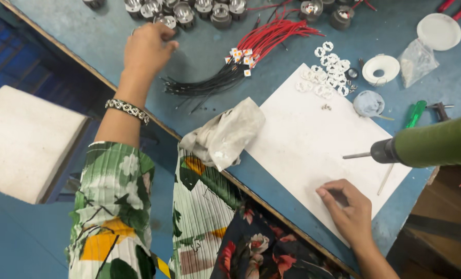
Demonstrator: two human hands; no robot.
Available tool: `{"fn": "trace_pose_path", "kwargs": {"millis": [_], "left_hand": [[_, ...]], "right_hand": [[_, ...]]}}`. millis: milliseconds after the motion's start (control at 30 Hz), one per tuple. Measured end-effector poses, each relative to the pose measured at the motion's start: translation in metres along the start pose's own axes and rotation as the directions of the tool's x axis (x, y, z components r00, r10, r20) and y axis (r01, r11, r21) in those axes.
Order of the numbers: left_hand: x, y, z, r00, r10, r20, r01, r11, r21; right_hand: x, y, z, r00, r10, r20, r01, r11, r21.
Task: The person assembles small electronic components by hand, inserting wires into a metal housing and using a hot glue gun to secure them. The person repeatedly handles wires, small white plastic parts, and metal housings on a workbench.
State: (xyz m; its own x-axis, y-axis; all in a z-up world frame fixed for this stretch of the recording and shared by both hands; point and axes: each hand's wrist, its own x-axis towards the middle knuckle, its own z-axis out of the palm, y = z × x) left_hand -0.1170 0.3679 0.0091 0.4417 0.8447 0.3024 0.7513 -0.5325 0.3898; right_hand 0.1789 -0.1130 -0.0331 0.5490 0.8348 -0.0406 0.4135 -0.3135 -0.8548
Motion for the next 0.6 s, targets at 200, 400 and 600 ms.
{"fn": "trace_pose_path", "kwargs": {"millis": [200, 400, 600], "left_hand": [[-0.002, -0.032, 0.023, 0.886, 0.086, -0.455, 0.068, 0.948, 0.312], [-0.017, -0.023, 0.028, 0.935, 0.135, -0.327, -0.054, 0.968, 0.246], [-0.072, 0.042, -0.011, 0.965, 0.039, -0.26, -0.132, 0.927, -0.35]], "right_hand": [[0.001, -0.001, -0.002, 1.0, 0.003, -0.008, -0.003, 1.0, -0.019], [0.002, -0.002, -0.003, 0.999, -0.043, 0.01, 0.043, 0.999, 0.013], [0.002, 0.003, -0.005, 0.995, -0.102, 0.006, 0.102, 0.994, -0.027]]}}
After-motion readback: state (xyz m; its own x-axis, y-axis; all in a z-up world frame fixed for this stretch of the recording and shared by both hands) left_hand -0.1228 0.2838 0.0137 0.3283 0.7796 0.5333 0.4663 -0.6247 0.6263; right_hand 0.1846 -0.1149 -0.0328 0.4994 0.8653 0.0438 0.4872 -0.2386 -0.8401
